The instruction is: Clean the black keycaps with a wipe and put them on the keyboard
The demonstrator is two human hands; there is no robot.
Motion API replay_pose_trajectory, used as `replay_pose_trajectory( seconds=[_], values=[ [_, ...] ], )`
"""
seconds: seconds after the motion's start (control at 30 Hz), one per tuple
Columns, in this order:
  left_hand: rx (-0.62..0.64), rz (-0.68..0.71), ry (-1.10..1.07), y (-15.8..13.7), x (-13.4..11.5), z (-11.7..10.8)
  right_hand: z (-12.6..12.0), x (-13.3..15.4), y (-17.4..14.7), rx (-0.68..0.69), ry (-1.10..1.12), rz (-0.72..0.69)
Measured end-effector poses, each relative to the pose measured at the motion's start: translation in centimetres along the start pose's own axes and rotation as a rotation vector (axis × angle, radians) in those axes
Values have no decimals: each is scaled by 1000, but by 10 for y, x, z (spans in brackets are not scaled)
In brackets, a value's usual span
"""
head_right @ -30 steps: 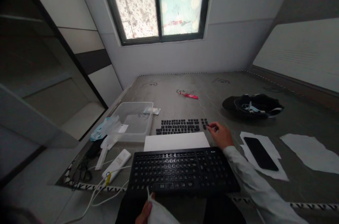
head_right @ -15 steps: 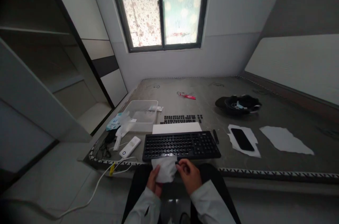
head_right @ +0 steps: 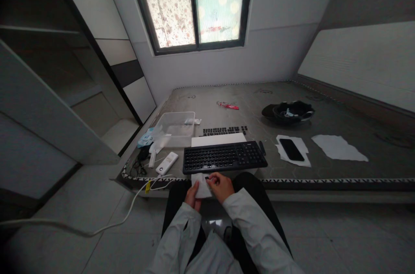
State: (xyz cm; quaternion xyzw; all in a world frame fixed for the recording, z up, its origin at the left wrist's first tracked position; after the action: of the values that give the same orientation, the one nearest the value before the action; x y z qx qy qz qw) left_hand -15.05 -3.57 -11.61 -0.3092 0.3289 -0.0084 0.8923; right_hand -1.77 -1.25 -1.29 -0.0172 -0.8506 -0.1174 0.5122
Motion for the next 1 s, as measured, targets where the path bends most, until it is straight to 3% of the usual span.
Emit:
replay_pose_trajectory(
  seconds=[0.1,0.23,0.33,0.53,0.77,1.0],
  values=[
    [-19,26,-2,1,-6,-4,8,2,-4,56,-40,-27],
    [135,-77,-94,-7,-8,9,18,0,-9,102,-124,-37],
    [143,-108,-135,-9,-10,9,18,-1,-8,82,-123,-14],
    [158,97,38,-2,-8,8,26,-4,-8,126,-74,-15],
    [23,187,69,8,-12,-5,29,22,-17,264,4,-222],
    [-25,202,79,11,-15,-8,8,6,-2,96,-61,-150]
  ],
)
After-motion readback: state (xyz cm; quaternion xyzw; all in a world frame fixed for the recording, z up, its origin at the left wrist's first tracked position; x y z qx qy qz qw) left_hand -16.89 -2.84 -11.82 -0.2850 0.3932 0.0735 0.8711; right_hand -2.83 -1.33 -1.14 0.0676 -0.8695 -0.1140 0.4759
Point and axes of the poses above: each hand's wrist, its own y-axis towards the middle knuckle, its own z-axis out of the palm, x = y × z, the point moved 9 cm from there along y, towards the middle knuckle, and after that the axes turned 12 degrees about -x, right-handed, at the moved point
